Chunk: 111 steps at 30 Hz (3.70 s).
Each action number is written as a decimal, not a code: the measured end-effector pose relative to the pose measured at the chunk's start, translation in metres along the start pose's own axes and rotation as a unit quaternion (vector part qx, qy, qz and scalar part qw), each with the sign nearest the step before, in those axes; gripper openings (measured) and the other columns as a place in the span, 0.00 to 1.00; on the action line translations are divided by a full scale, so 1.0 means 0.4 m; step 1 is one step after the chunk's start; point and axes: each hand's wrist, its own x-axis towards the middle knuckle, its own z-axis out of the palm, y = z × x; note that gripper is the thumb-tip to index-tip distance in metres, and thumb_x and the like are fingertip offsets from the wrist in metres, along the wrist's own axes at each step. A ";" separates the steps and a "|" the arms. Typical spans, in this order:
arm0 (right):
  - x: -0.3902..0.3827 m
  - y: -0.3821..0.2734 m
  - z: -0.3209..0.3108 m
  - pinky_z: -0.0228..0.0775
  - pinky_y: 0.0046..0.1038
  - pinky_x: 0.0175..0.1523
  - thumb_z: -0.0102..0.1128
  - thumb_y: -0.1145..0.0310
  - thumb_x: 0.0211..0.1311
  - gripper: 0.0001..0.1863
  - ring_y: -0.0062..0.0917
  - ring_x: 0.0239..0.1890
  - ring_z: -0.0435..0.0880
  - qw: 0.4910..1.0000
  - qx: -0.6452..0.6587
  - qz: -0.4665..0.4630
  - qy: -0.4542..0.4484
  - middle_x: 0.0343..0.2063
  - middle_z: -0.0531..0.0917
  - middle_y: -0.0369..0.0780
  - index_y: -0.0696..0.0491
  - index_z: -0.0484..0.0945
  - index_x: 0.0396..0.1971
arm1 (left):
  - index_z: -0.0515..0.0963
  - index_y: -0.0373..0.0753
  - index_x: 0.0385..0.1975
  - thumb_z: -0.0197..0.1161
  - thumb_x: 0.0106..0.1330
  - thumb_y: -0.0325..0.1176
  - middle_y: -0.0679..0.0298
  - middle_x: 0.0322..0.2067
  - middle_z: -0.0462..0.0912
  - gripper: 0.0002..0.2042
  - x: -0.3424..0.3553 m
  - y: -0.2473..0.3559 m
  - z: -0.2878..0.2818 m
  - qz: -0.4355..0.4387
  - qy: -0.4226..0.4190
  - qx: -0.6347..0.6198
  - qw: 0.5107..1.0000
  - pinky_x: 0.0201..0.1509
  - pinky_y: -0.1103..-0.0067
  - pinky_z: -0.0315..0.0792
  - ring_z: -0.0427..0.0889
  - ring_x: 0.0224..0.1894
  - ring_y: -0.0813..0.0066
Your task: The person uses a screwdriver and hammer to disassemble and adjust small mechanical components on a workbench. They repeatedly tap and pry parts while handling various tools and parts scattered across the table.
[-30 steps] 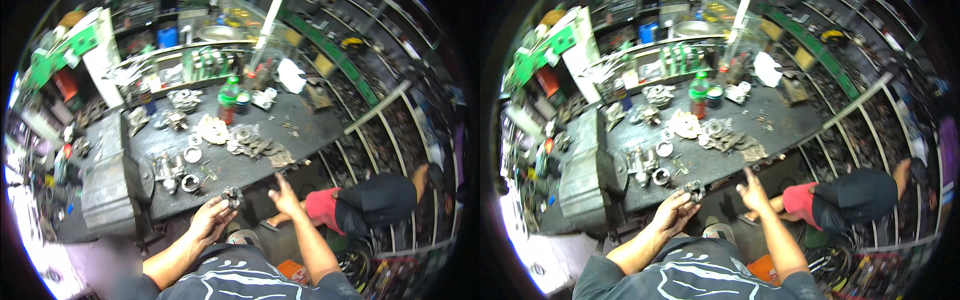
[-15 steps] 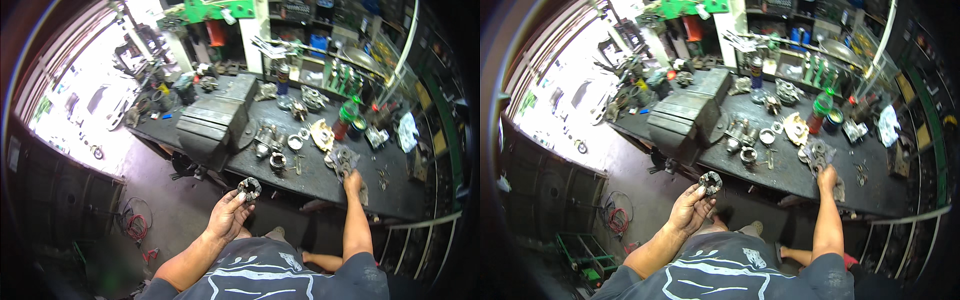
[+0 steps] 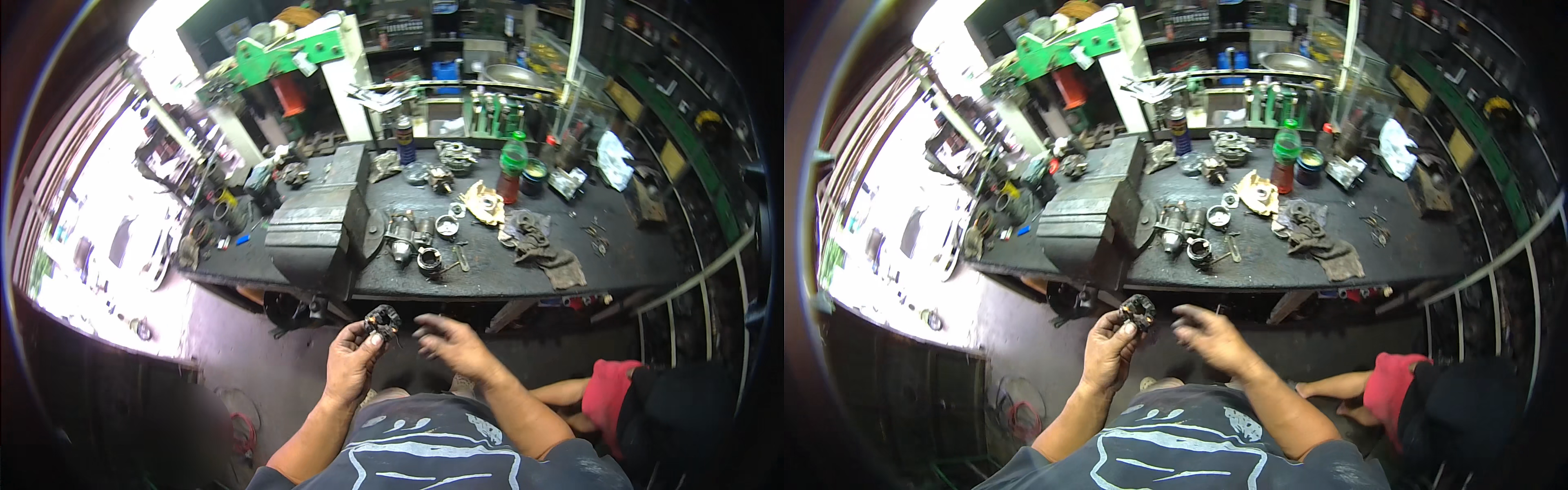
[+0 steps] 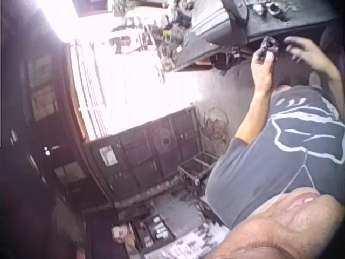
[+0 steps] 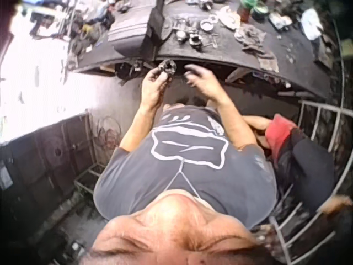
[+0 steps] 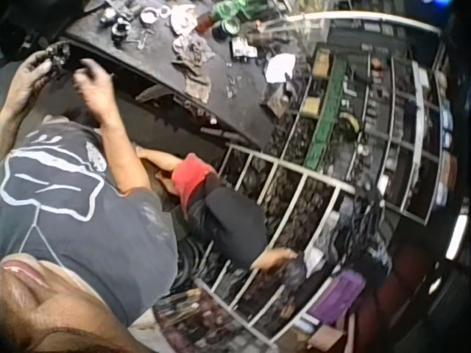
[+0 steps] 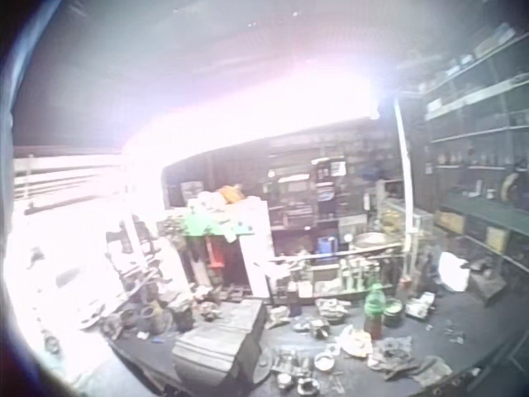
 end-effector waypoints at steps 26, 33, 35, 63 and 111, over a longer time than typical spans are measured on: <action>0.474 -0.149 0.590 0.77 0.45 0.51 0.66 0.62 0.69 0.13 0.44 0.43 0.85 0.805 -0.446 -0.380 -0.097 0.36 0.85 0.45 0.51 0.81 0.49 | 0.79 0.28 0.64 0.71 0.74 0.32 0.51 0.57 0.86 0.23 0.160 0.449 -0.554 0.105 -0.083 0.399 0.907 0.65 0.67 0.79 0.85 0.57 0.60; 0.581 -0.246 0.563 0.79 0.43 0.62 0.80 0.70 0.58 0.29 0.45 0.55 0.87 0.853 -0.351 -0.377 0.079 0.52 0.87 0.49 0.55 0.81 0.60 | 0.86 0.26 0.52 0.75 0.68 0.29 0.57 0.46 0.92 0.17 0.399 0.578 -0.663 0.132 -0.018 0.373 0.918 0.59 0.74 0.80 0.88 0.49 0.71; 0.548 -0.228 0.525 0.80 0.36 0.57 0.73 0.73 0.67 0.21 0.34 0.47 0.88 0.873 -0.306 -0.321 0.201 0.44 0.89 0.43 0.56 0.82 0.58 | 0.85 0.26 0.54 0.78 0.68 0.31 0.58 0.47 0.91 0.19 0.449 0.614 -0.715 0.094 -0.031 0.314 0.944 0.59 0.75 0.80 0.88 0.49 0.73; 0.544 0.226 0.721 0.81 0.41 0.58 0.71 0.73 0.67 0.20 0.47 0.51 0.89 0.742 -0.281 -0.025 0.608 0.50 0.87 0.51 0.60 0.81 0.57 | 0.89 0.34 0.42 0.85 0.57 0.31 0.57 0.38 0.92 0.16 0.822 0.663 -0.636 0.278 -0.365 0.475 0.751 0.48 0.74 0.80 0.89 0.40 0.66; 0.464 0.420 0.540 0.73 0.36 0.73 0.54 0.86 0.60 0.36 0.41 0.68 0.83 0.804 -0.269 0.047 0.528 0.65 0.84 0.51 0.55 0.75 0.72 | 0.89 0.32 0.46 0.81 0.64 0.29 0.59 0.40 0.91 0.14 0.848 0.584 -0.669 0.219 -0.325 0.392 0.832 0.50 0.77 0.81 0.89 0.43 0.73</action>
